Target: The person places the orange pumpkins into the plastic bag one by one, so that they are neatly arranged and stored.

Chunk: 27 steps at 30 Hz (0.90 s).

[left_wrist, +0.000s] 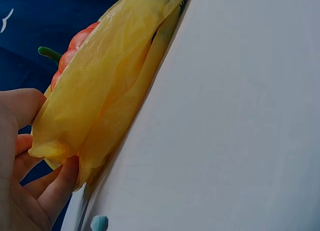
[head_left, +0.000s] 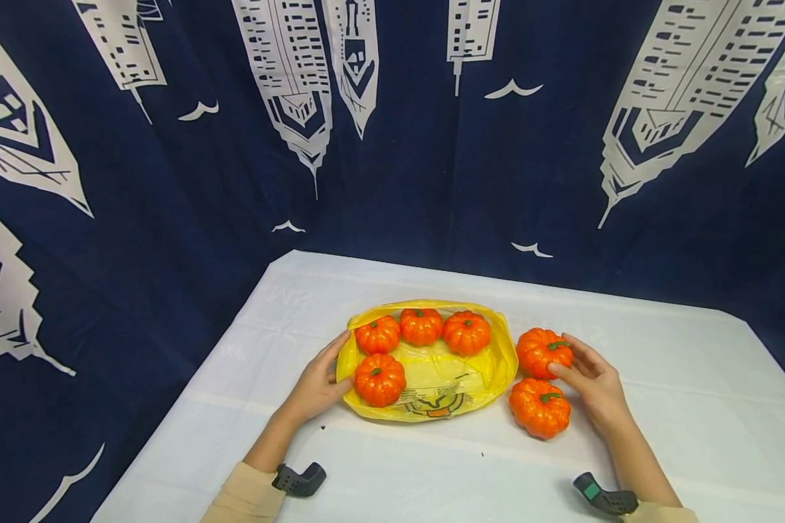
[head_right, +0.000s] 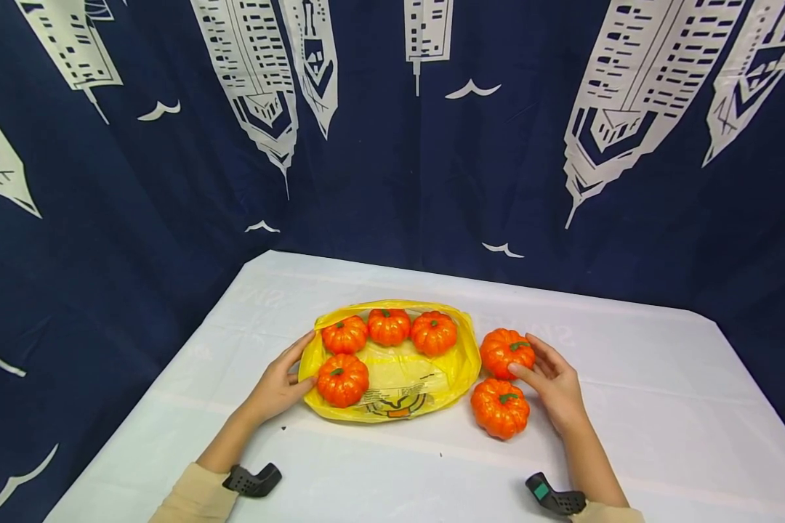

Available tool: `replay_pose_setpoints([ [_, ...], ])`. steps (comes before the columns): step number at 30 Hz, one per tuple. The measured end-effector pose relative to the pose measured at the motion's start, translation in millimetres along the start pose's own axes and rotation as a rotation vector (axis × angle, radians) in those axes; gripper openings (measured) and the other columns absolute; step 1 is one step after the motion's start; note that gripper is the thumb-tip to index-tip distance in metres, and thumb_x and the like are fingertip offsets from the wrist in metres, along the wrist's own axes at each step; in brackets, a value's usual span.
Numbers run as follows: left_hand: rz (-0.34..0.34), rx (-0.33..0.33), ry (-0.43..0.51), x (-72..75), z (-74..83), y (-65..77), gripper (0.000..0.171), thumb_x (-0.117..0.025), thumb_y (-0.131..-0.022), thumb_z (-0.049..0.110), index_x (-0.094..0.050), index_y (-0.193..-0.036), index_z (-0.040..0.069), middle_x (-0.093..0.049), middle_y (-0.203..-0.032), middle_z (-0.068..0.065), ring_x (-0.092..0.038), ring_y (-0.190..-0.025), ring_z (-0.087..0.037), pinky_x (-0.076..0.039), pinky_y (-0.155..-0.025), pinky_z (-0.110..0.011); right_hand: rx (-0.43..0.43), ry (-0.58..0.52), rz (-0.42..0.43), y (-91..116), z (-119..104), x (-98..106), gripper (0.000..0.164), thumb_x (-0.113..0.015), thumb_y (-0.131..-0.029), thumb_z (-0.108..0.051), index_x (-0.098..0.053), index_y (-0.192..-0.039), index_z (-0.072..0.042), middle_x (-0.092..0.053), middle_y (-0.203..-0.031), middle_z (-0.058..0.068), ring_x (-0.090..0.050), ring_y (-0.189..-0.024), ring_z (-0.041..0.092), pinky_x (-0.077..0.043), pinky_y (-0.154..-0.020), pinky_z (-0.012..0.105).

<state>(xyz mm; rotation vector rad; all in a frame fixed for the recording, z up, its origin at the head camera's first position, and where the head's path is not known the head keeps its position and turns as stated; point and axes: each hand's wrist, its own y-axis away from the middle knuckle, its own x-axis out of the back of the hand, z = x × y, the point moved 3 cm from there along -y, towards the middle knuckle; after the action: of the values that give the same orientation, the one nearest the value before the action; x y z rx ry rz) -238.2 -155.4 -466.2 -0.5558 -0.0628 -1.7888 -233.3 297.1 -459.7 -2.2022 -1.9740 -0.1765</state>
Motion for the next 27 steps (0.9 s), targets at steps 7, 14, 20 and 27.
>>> replay_pose_setpoints([
  [7,0.004,-0.001,-0.014,0.6,-1.2,1.1,0.079,-0.062,-0.084,-0.005,-0.029,-0.154,0.010,-0.024,-0.159,-0.013,-0.039,-0.134,-0.038,-0.056,-0.086,-0.028,0.039,-0.017,-0.017,1,-11,-1,0.067,-0.071,-0.091,-0.018,-0.040,-0.149,-0.007,-0.050,-0.128,-0.014,-0.047,-0.112,-0.007,-0.043,-0.089,0.004],
  [14,0.001,-0.011,-0.005,0.9,-2.6,1.5,0.080,-0.063,-0.084,-0.006,-0.029,-0.154,0.011,-0.023,-0.159,-0.013,-0.040,-0.134,-0.038,-0.057,-0.085,-0.029,0.091,-0.136,-0.046,3,-22,-8,0.063,-0.068,-0.090,-0.005,-0.042,-0.147,-0.004,-0.054,-0.120,-0.019,-0.051,-0.109,-0.008,-0.043,-0.089,0.004],
  [20,0.002,-0.001,0.005,1.0,-4.6,0.6,0.080,-0.064,-0.084,-0.005,-0.030,-0.154,0.012,-0.023,-0.159,-0.012,-0.041,-0.133,-0.037,-0.057,-0.084,-0.029,0.100,-0.113,-0.061,6,-31,-16,0.061,-0.068,-0.090,-0.006,-0.043,-0.146,-0.004,-0.055,-0.120,-0.020,-0.050,-0.110,-0.008,-0.043,-0.089,0.004],
  [27,-0.002,-0.007,0.003,0.2,-3.4,0.2,0.080,-0.063,-0.084,-0.005,-0.029,-0.155,0.012,-0.022,-0.159,-0.012,-0.041,-0.133,-0.038,-0.057,-0.084,-0.028,0.129,-0.099,-0.082,9,-44,-26,0.058,-0.068,-0.091,-0.006,-0.046,-0.145,-0.005,-0.055,-0.122,-0.017,-0.050,-0.113,-0.005,-0.042,-0.092,0.005],
])
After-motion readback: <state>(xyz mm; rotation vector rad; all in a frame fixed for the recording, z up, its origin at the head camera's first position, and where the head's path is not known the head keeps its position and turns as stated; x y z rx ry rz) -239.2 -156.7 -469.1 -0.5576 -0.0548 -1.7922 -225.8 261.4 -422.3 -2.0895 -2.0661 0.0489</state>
